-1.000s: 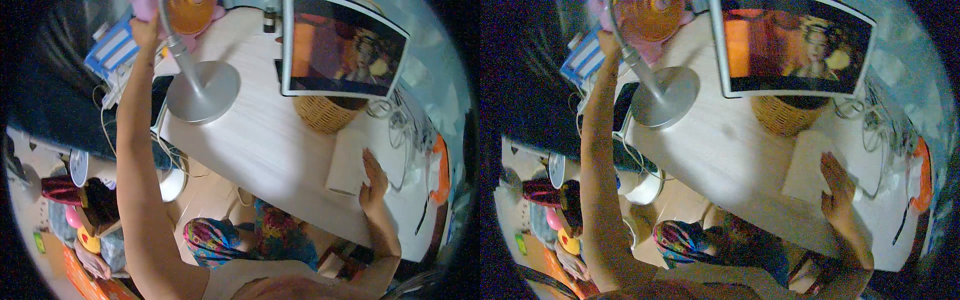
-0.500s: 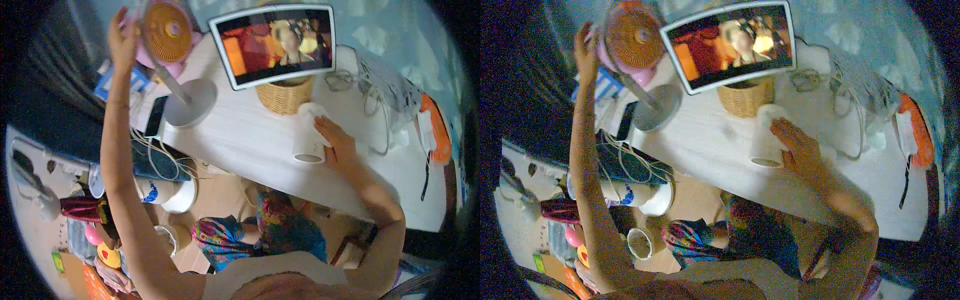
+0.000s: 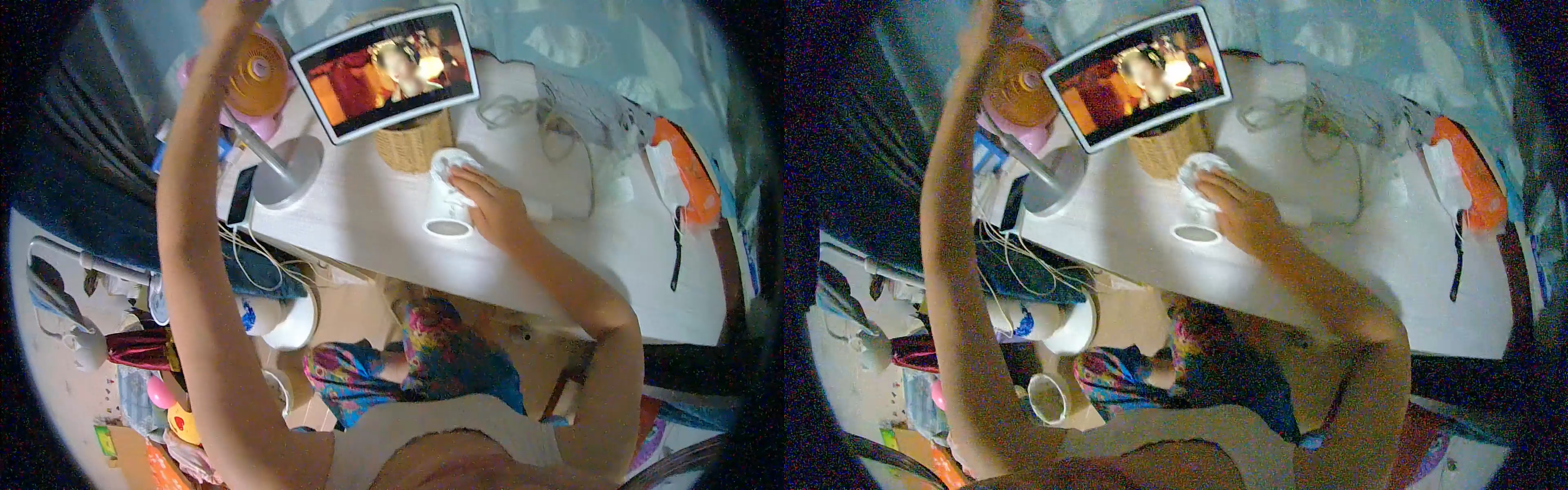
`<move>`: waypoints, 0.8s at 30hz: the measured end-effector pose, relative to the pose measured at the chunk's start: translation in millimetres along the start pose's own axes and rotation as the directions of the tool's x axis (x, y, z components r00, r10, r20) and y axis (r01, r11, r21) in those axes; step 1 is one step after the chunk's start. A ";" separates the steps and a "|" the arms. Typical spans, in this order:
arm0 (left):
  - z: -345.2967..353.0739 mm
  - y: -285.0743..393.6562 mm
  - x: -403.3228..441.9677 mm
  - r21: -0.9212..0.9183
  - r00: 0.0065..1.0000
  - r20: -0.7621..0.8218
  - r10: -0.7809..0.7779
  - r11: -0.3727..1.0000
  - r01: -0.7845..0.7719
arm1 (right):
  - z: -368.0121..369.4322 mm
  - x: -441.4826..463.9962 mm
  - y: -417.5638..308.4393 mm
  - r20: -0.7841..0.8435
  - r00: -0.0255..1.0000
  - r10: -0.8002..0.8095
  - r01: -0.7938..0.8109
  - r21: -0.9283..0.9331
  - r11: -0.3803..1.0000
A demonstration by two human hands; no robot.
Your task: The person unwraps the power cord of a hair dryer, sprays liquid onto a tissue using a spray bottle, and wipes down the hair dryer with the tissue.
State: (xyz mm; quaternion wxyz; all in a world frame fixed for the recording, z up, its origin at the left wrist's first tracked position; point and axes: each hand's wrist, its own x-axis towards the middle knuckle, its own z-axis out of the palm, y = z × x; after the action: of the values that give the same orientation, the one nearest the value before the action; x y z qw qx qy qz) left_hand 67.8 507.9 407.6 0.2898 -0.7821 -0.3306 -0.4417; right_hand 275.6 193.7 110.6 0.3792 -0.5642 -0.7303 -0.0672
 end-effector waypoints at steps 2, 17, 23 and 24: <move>6.0 -1.3 2.1 0.099 0.995 -0.093 0.042 0.995 -0.033 | -4.0 3.9 -4.7 -0.091 0.994 -0.060 0.060 0.004 0.998; -24.7 20.9 -15.0 0.114 0.980 -0.153 0.128 0.987 -0.111 | -4.1 5.7 -7.0 -0.150 0.984 -0.098 0.100 0.006 0.995; -66.7 110.3 -172.3 -0.625 0.989 -0.117 -0.093 0.781 0.000 | 4.5 4.3 0.7 -0.198 0.968 -0.154 0.152 -0.026 0.988; -62.3 137.4 -219.2 -0.724 0.995 0.043 -0.091 0.684 0.093 | 5.2 5.1 1.2 -0.233 0.958 -0.167 0.169 -0.012 0.986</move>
State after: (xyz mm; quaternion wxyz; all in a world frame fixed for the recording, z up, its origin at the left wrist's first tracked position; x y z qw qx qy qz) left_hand 57.2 319.9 219.6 -0.0653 -0.8161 -0.1688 -0.5488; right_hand 273.8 200.8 109.8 0.4574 -0.4869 -0.7262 -0.1622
